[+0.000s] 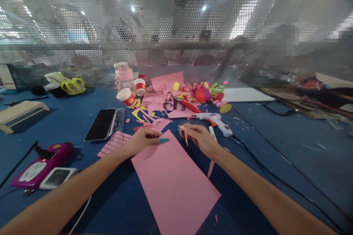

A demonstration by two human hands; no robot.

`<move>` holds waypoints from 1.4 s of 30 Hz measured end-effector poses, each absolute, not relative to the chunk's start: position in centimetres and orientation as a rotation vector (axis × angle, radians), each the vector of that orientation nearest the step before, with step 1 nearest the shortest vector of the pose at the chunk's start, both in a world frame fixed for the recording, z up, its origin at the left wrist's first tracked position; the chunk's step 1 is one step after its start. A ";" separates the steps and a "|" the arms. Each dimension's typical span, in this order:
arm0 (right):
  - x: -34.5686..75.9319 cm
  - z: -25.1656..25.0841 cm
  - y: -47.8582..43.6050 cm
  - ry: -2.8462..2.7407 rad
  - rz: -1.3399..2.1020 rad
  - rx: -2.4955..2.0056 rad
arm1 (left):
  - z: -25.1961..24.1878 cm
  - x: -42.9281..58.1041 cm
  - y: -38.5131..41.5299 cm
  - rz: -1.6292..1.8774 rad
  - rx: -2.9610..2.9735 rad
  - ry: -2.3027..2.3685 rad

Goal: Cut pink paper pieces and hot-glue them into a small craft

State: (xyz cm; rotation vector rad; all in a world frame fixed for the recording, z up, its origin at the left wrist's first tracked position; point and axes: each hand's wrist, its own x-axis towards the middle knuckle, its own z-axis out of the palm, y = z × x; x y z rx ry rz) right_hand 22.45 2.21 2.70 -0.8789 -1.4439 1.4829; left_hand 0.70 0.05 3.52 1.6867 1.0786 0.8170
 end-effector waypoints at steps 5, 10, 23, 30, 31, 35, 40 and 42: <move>22.6 3.2 2.3 -1.397 1.526 -0.844 | 3.3 0.6 0.0 0.757 1.569 1.032; 22.6 3.2 2.3 -1.432 1.501 -0.887 | 3.1 0.6 0.0 0.753 1.516 1.066; 22.5 3.3 2.3 -1.388 1.516 -0.876 | 3.5 0.8 -0.3 0.747 1.449 1.116; 22.4 3.5 2.1 -1.389 1.526 -0.891 | 3.7 0.7 -0.1 0.844 1.483 1.151; 22.4 3.5 2.1 -1.392 1.526 -0.888 | 3.8 0.7 -0.2 0.858 1.480 1.161; 22.3 3.6 2.1 -1.424 1.511 -0.874 | 4.1 0.8 -0.3 0.861 1.502 1.187; 22.3 3.5 2.2 -1.436 1.483 -0.885 | 4.2 0.9 -0.5 0.862 1.495 1.178; 22.3 3.5 2.2 -1.435 1.477 -0.894 | 4.2 0.9 -0.5 0.865 1.497 1.171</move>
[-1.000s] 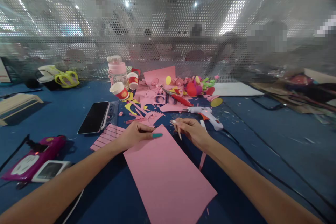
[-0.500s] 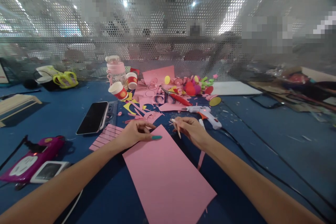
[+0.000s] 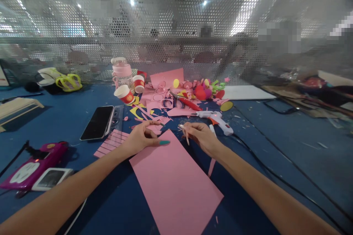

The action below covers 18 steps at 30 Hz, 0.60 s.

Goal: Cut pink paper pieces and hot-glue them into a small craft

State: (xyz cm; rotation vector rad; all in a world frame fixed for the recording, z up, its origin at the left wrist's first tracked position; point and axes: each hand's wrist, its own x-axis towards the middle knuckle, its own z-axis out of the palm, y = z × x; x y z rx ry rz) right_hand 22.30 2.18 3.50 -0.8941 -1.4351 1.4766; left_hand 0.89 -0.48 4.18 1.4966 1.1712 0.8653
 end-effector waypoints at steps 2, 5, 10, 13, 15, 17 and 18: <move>22.3 3.5 2.2 -1.431 1.480 -0.894 | 4.1 0.9 -0.5 0.871 1.502 1.168; 22.3 3.4 2.2 -1.421 1.484 -0.882 | 4.1 0.9 -0.4 0.877 1.506 1.166; 22.3 3.4 2.2 -1.405 1.495 -0.884 | 4.3 0.9 -0.5 0.877 1.516 1.181; 22.3 3.4 2.2 -1.400 1.498 -0.895 | 4.3 0.9 -0.6 0.876 1.517 1.180; 22.3 3.3 2.3 -1.398 1.495 -0.897 | 4.3 0.9 -0.6 0.879 1.509 1.171; 22.3 3.2 2.4 -1.396 1.497 -0.894 | 4.2 0.9 -0.5 0.881 1.502 1.167; 22.3 3.1 2.4 -1.396 1.498 -0.892 | 4.2 0.9 -0.5 0.882 1.500 1.168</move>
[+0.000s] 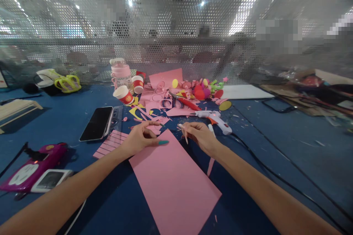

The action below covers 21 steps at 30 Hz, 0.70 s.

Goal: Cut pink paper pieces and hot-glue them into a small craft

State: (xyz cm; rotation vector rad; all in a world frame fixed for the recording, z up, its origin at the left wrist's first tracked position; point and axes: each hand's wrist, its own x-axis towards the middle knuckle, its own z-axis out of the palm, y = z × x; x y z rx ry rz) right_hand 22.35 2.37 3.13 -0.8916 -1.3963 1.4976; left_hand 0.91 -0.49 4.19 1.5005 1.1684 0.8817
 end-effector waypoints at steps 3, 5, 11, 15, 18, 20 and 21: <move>22.4 3.1 2.4 -1.403 1.494 -0.892 | 4.1 0.9 -0.4 0.880 1.503 1.174; 22.3 3.1 2.3 -1.405 1.493 -0.893 | 4.1 0.9 -0.4 0.883 1.507 1.179; 22.4 3.0 2.5 -1.404 1.493 -0.898 | 4.3 0.9 -0.5 0.876 1.522 1.200; 22.4 3.0 2.4 -1.408 1.492 -0.894 | 4.3 0.9 -0.5 0.874 1.514 1.201; 22.3 3.1 2.4 -1.421 1.484 -0.895 | 4.3 1.0 -0.5 0.879 1.502 1.199; 22.3 3.1 2.3 -1.433 1.476 -0.890 | 4.4 1.0 -0.5 0.878 1.500 1.204; 22.3 3.1 2.3 -1.437 1.472 -0.888 | 4.3 1.0 -0.5 0.876 1.502 1.206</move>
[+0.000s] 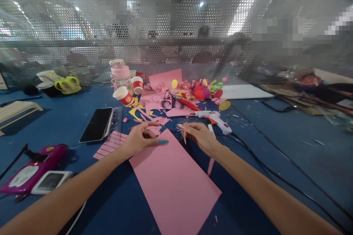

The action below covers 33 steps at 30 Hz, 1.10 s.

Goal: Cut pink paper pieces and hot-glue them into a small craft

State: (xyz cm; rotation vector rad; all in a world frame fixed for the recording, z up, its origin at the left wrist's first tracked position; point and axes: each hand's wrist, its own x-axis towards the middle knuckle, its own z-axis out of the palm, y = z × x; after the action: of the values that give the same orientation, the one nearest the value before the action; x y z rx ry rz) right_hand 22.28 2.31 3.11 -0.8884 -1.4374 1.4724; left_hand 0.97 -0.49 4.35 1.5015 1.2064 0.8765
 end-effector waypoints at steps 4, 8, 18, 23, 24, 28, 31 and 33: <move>22.4 3.0 2.3 -1.433 1.476 -0.895 | 4.2 0.9 -0.5 0.886 1.506 1.215; 22.4 3.0 2.4 -1.431 1.514 -0.807 | 4.2 0.9 -0.4 0.895 1.521 1.229; 22.3 4.1 2.0 -1.387 1.639 -0.808 | 4.3 0.9 -0.4 0.913 1.543 1.250; 22.3 3.9 2.0 -1.356 1.619 -0.818 | 4.3 0.8 -0.4 0.920 1.528 1.218; 22.3 3.8 2.1 -1.351 1.603 -0.817 | 4.3 0.8 -0.5 0.919 1.525 1.212; 22.3 3.5 2.1 -1.341 1.562 -0.812 | 4.2 0.8 -0.5 0.914 1.527 1.201; 22.3 3.5 2.1 -1.325 1.547 -0.822 | 4.3 0.9 -0.5 0.904 1.538 1.213; 22.2 3.6 2.0 -1.324 1.539 -0.827 | 4.3 0.9 -0.5 0.899 1.547 1.217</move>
State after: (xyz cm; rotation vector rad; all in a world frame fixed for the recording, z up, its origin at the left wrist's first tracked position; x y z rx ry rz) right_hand 22.21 2.02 3.59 -0.8271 -1.3237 1.5390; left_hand 0.93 -0.52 4.26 1.5472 1.2174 0.8989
